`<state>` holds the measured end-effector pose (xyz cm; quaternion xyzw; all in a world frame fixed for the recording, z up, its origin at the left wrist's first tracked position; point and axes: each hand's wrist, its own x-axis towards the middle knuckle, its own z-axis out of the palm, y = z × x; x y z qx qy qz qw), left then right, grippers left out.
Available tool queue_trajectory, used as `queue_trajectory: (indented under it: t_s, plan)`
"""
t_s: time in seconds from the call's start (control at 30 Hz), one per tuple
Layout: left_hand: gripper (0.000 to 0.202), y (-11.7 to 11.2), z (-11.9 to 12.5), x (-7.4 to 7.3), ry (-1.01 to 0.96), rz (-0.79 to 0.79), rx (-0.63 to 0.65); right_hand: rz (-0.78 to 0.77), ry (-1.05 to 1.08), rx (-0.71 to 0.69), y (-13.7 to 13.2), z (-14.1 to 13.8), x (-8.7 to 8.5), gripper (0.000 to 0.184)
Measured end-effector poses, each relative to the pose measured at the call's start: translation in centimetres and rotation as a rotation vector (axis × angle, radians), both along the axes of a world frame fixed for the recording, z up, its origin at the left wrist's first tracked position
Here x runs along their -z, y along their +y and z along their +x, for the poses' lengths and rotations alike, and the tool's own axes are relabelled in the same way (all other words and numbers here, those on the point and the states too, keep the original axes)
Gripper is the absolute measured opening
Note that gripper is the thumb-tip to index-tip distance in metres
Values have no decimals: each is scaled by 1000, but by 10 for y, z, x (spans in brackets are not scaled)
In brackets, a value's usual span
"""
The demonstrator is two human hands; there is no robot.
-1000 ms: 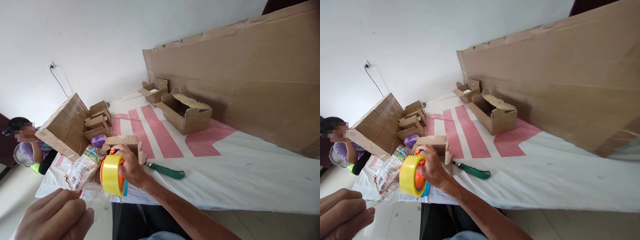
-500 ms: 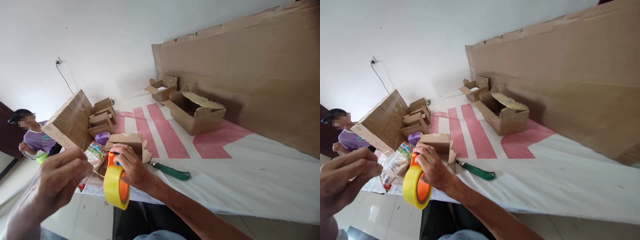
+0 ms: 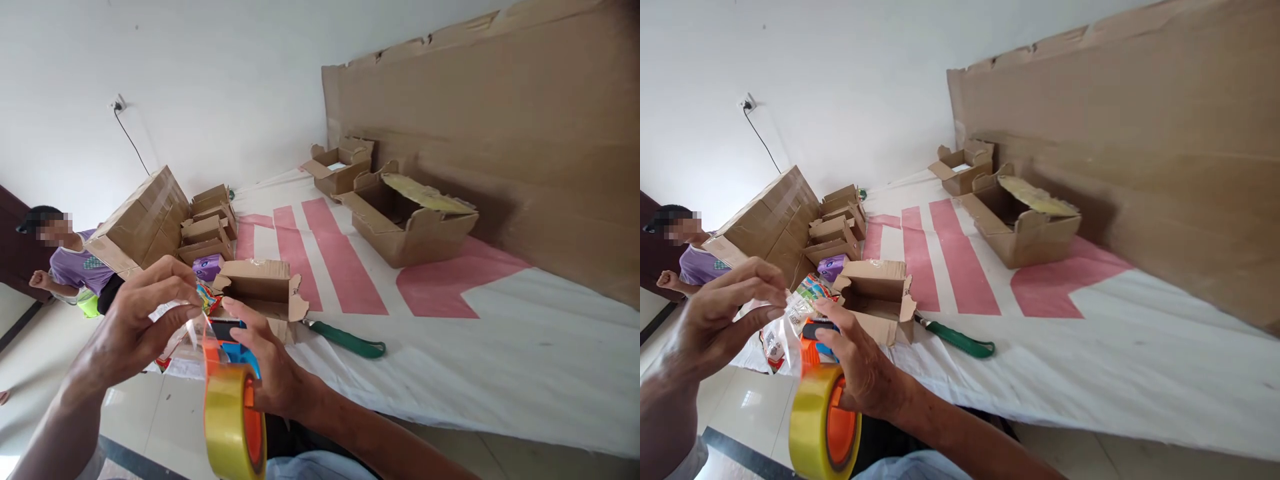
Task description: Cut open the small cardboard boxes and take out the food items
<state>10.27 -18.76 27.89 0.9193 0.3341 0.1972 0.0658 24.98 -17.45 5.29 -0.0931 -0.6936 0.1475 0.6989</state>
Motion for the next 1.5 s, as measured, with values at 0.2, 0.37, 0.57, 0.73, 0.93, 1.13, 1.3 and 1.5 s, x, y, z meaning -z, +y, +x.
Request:
queue_trajectory:
  t_s: [0.2,0.37,0.57,0.73,0.93,1.13,1.3,1.5]
  plan:
    - [32,33,-11,41,-38,-535,-139,22,-28,-76,-17,2,1,93]
    - [51,41,-17,62,-177,-986,-193,39,-2,-49,-21,2,3,83]
    - [50,36,-27,65,-339,-1061,-229,-51,42,195,-27,-2,20,85]
    - [49,13,-34,85,-411,-1007,-275,-486,-34,205,-49,7,49,45]
    - [42,-8,-32,104,-319,-901,-266,-1005,-220,-453,-78,16,53,8]
    - [32,-13,-32,77,-143,-685,-251,-911,-147,-474,-75,6,60,55]
    - [26,-27,-29,55,-13,-539,-221,-795,-166,-359,-62,1,74,66]
    - [26,-32,-28,54,66,-528,-212,-812,-165,-671,-57,6,76,68]
